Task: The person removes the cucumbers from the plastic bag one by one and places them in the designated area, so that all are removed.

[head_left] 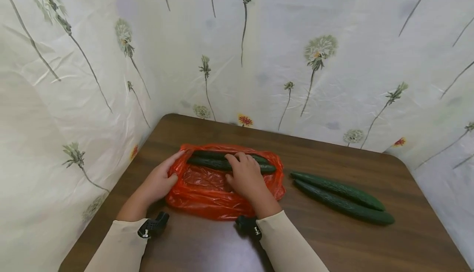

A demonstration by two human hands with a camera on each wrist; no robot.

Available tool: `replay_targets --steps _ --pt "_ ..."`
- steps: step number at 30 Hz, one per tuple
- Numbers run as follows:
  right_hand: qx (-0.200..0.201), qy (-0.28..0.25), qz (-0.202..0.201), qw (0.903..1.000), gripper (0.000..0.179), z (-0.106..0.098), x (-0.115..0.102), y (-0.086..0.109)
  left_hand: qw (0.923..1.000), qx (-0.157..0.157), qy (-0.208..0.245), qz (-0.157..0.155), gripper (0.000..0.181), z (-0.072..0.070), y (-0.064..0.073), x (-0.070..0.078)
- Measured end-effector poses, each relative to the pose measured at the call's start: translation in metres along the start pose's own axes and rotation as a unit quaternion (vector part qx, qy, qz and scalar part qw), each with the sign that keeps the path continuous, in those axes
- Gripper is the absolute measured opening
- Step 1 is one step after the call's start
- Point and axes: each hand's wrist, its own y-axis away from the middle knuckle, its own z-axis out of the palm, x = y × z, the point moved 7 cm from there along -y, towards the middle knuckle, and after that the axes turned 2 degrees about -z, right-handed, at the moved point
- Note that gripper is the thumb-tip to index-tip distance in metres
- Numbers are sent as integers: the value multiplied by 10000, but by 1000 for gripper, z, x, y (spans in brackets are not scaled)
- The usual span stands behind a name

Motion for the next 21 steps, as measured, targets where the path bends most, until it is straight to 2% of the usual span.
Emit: replay_targets --steps 16,21 --pt "-247 187 199 9993 64 14 5 -10 9999 -42 5 -122 78 1 1 1" --pt "-190 275 292 9990 61 16 7 -9 9998 -108 63 -120 78 3 1 -1"
